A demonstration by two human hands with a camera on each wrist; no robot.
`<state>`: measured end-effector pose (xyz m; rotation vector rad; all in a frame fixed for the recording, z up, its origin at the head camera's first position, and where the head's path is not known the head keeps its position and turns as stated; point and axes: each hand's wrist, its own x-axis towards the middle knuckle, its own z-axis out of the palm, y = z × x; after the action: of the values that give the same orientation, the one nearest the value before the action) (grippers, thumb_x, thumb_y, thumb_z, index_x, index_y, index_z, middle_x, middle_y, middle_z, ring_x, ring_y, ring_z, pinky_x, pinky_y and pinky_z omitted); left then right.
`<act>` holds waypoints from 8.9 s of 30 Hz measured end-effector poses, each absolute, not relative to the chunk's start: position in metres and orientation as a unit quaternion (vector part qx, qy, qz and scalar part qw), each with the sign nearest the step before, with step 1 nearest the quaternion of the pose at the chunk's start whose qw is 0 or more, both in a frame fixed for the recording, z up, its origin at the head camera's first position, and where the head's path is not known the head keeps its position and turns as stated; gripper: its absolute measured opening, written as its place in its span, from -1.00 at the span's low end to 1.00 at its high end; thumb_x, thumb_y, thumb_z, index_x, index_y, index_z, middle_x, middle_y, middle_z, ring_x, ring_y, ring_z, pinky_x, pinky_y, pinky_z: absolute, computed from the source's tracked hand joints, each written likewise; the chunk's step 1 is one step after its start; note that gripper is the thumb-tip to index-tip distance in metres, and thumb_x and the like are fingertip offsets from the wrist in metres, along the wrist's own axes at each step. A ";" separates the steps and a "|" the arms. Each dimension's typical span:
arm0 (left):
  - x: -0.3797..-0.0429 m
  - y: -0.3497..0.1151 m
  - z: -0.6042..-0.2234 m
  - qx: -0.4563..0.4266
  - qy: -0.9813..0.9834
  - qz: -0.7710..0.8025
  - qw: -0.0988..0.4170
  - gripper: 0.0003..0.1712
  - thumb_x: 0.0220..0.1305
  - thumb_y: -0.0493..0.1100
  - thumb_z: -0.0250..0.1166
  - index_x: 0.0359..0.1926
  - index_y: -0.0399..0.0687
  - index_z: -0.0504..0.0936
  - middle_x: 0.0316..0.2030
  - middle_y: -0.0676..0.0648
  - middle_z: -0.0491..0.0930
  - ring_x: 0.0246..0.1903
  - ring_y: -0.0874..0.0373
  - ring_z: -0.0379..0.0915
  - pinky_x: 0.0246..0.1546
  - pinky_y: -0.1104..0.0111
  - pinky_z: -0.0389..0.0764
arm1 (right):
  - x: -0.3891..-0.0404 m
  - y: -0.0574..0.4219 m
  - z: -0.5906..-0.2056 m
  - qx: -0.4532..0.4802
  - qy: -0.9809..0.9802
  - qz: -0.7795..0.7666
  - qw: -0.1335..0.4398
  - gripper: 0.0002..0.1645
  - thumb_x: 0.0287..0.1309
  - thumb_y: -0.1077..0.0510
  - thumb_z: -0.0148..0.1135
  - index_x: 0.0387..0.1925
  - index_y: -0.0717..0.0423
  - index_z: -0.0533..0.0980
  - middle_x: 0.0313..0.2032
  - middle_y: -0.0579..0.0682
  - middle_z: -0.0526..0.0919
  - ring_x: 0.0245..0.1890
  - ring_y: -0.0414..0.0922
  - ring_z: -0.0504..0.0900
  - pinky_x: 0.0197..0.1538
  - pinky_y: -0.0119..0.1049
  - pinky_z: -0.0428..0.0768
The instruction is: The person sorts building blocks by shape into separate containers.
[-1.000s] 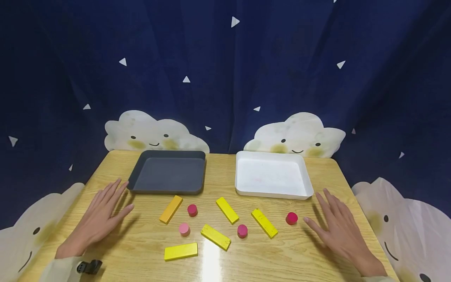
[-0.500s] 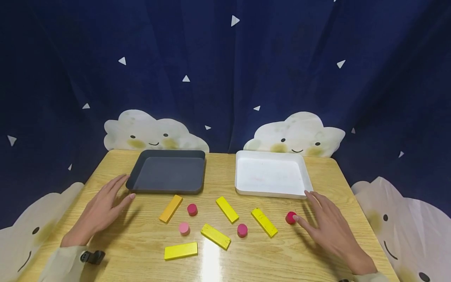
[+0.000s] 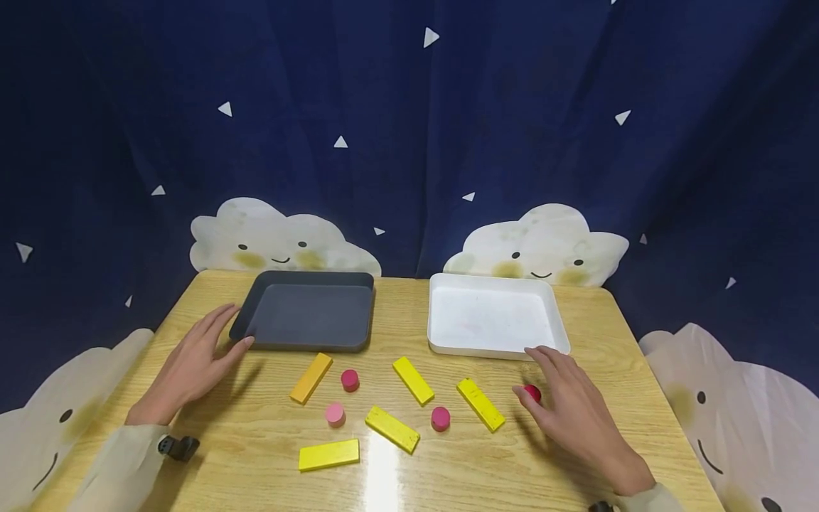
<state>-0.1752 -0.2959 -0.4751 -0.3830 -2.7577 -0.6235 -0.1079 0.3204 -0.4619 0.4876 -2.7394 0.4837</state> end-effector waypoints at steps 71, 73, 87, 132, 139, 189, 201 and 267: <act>-0.220 -0.298 -0.511 -0.124 -0.971 -0.202 0.022 0.07 0.67 0.34 -0.04 0.70 -0.38 -0.16 0.69 -0.42 -0.23 0.65 -0.42 -0.22 0.63 -0.23 -0.04 | -0.110 0.249 -0.510 0.191 -0.970 0.126 0.086 -0.44 0.11 0.12 0.58 0.11 0.30 0.66 -0.14 0.03 0.63 -0.32 -0.18 0.50 -0.29 -0.28 0.67; -0.219 -0.298 -0.512 -0.123 -0.971 -0.203 0.018 0.06 0.67 0.34 -0.06 0.70 -0.38 -0.18 0.69 -0.43 -0.24 0.65 -0.42 -0.23 0.63 -0.23 -0.05 | -0.109 0.249 -0.509 0.188 -0.970 0.129 0.081 -0.44 0.10 0.14 0.57 0.12 0.28 0.66 -0.14 0.04 0.63 -0.34 -0.19 0.48 -0.31 -0.31 0.66; -0.216 -0.295 -0.508 -0.119 -0.972 -0.205 0.004 0.05 0.69 0.32 -0.07 0.70 -0.37 -0.20 0.69 -0.42 -0.26 0.65 -0.42 -0.24 0.63 -0.24 -0.05 | -0.107 0.247 -0.510 0.201 -0.965 0.140 0.095 -0.46 0.01 0.23 0.56 0.09 0.22 0.67 -0.13 0.02 0.63 -0.35 -0.23 0.48 -0.35 -0.37 0.59; -0.215 -0.296 -0.508 -0.125 -0.972 -0.197 0.011 0.03 0.69 0.29 -0.04 0.68 -0.43 -0.13 0.69 -0.44 -0.22 0.65 -0.42 -0.21 0.64 -0.22 -0.04 | -0.135 0.252 -0.470 0.233 -0.951 0.132 0.155 -0.42 -0.07 0.22 0.58 0.07 0.17 0.66 -0.17 -0.05 0.59 -0.30 -0.19 0.44 -0.33 -0.31 0.56; -0.215 -0.296 -0.509 -0.129 -0.972 -0.197 0.020 0.02 0.69 0.28 -0.02 0.66 -0.47 -0.08 0.67 -0.47 -0.18 0.64 -0.44 -0.18 0.63 -0.24 -0.01 | -0.148 0.240 -0.453 0.270 -0.938 0.127 0.174 -0.43 -0.03 0.24 0.58 0.08 0.10 0.64 -0.16 -0.06 0.60 -0.31 -0.18 0.44 -0.33 -0.34 0.54; -0.215 -0.295 -0.509 -0.128 -0.973 -0.194 0.009 0.03 0.70 0.29 -0.06 0.67 -0.48 -0.13 0.67 -0.48 -0.22 0.64 -0.44 -0.20 0.63 -0.24 -0.03 | -0.288 0.037 -0.400 0.427 -0.886 0.141 0.114 -0.46 0.30 0.25 0.47 0.29 -0.02 0.60 -0.03 -0.04 0.58 -0.03 -0.08 0.52 -0.03 -0.27 0.63; -0.216 -0.294 -0.508 -0.130 -0.972 -0.194 0.003 0.02 0.70 0.28 -0.07 0.67 -0.48 -0.13 0.67 -0.47 -0.23 0.64 -0.44 -0.20 0.63 -0.22 -0.03 | -0.316 -0.016 -0.402 0.428 -0.892 0.090 0.111 -0.47 0.34 0.23 0.41 0.31 0.03 0.57 0.06 0.02 0.60 0.04 -0.03 0.58 0.05 -0.22 0.65; -0.220 -0.296 -0.512 -0.122 -0.975 -0.186 -0.003 0.03 0.69 0.30 -0.06 0.68 -0.43 -0.14 0.70 -0.41 -0.26 0.66 -0.40 -0.22 0.63 -0.23 -0.01 | -0.378 -0.097 -0.503 0.441 -0.889 -0.012 0.121 -0.69 0.40 0.25 0.33 0.13 0.12 0.61 0.02 0.06 0.63 -0.03 -0.03 0.67 0.08 -0.17 0.69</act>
<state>-0.2199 -0.2964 -0.5116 -0.3853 -3.0686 -0.5864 -0.3782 -0.0972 -0.5032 1.2890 -2.5954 -0.0358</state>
